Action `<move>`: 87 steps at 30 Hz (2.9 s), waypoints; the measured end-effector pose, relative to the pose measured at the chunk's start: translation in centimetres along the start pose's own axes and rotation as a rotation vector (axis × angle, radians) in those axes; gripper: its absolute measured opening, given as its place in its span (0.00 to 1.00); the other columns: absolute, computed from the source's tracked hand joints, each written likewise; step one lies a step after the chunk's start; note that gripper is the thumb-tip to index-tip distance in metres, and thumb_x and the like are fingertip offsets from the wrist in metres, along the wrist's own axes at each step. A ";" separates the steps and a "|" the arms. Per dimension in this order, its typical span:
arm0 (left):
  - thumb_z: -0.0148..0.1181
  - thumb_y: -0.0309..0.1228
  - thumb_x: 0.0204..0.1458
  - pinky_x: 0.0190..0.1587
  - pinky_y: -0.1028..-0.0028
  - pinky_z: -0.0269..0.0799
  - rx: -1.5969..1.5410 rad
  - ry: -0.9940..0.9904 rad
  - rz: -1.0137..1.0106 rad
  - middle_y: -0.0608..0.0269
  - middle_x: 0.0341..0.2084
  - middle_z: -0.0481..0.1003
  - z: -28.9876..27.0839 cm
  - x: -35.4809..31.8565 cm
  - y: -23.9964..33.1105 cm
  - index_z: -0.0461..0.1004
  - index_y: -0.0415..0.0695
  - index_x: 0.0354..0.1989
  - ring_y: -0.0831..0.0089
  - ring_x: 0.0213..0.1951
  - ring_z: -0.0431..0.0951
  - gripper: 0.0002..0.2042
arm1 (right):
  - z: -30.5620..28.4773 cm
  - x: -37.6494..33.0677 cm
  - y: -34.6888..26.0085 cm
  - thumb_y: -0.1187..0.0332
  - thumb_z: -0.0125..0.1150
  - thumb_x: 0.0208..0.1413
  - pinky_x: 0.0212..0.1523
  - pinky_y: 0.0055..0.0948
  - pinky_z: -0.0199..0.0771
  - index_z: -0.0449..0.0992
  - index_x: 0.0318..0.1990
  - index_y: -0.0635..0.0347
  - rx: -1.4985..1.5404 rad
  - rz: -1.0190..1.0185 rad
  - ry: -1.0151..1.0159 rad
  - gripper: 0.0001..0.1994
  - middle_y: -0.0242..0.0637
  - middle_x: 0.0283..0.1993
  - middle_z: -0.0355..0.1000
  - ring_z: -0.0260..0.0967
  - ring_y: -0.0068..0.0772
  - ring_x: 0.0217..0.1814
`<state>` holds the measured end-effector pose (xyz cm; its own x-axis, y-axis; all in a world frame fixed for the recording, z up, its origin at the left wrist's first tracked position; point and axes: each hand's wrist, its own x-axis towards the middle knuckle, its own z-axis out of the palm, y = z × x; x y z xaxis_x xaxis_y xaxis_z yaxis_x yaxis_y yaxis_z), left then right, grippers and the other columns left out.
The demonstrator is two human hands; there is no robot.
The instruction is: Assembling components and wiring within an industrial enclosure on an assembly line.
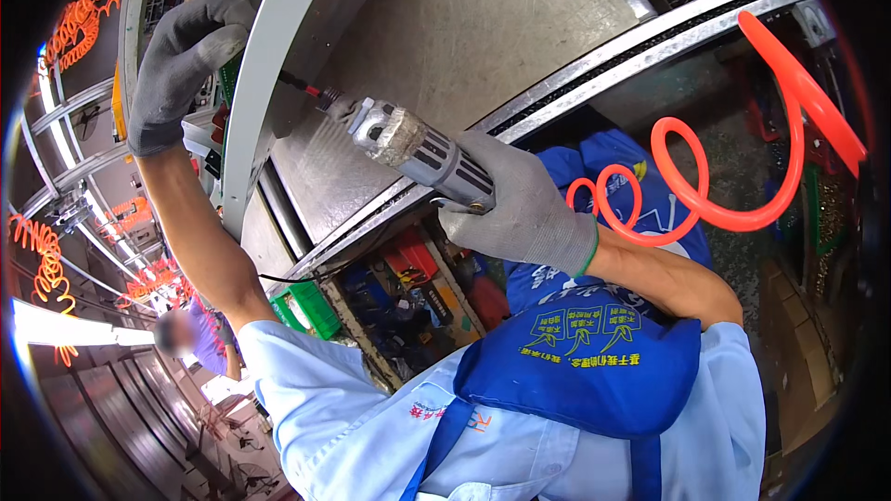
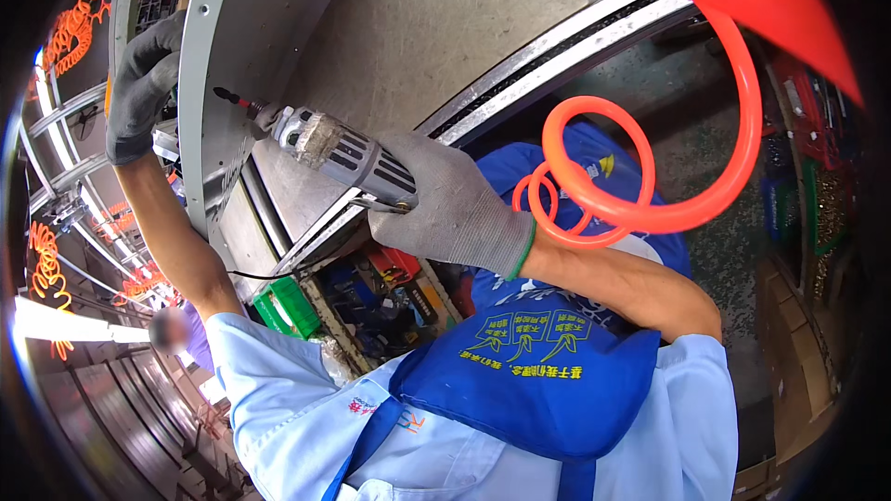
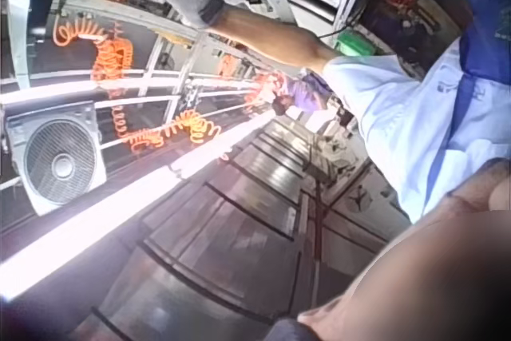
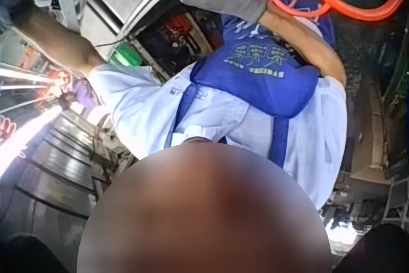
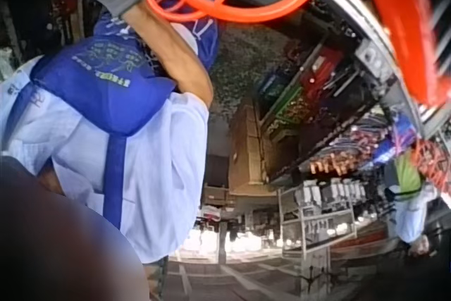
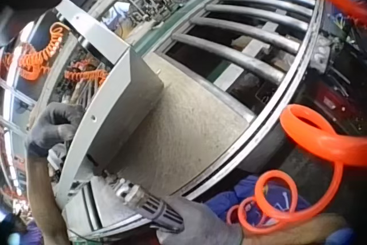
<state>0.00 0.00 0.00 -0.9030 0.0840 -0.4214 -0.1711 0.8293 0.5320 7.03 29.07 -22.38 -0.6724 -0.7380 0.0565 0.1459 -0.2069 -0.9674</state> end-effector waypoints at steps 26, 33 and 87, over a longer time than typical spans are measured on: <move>0.71 0.42 0.49 0.46 0.74 0.66 -0.114 0.088 0.093 0.67 0.35 0.73 -0.6 -0.6 -0.4 0.76 0.41 0.33 0.74 0.39 0.72 0.17 | -0.2 0.8 0.9 0.68 0.66 0.41 0.45 0.43 0.77 0.70 0.52 0.64 0.107 -0.044 -0.033 0.27 0.52 0.42 0.72 0.75 0.55 0.44; 0.70 0.43 0.49 0.44 0.75 0.66 -0.093 0.100 0.095 0.67 0.34 0.73 -0.4 -0.5 -0.3 0.75 0.42 0.33 0.76 0.38 0.71 0.17 | 0.0 0.8 1.0 0.66 0.67 0.41 0.48 0.43 0.76 0.69 0.53 0.66 0.125 -0.016 -0.051 0.28 0.53 0.44 0.71 0.75 0.55 0.47; 0.73 0.45 0.47 0.44 0.74 0.67 -0.112 0.108 0.058 0.66 0.35 0.74 -1.0 -0.7 -1.0 0.76 0.41 0.34 0.75 0.39 0.72 0.20 | 0.0 1.5 0.6 0.66 0.66 0.43 0.45 0.45 0.77 0.69 0.50 0.64 0.101 -0.041 0.000 0.24 0.53 0.43 0.71 0.75 0.57 0.45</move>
<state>0.42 -1.43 0.47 -0.9488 0.0647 -0.3091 -0.1548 0.7577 0.6340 6.13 27.81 -22.91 -0.6791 -0.7278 0.0956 0.1910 -0.3009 -0.9343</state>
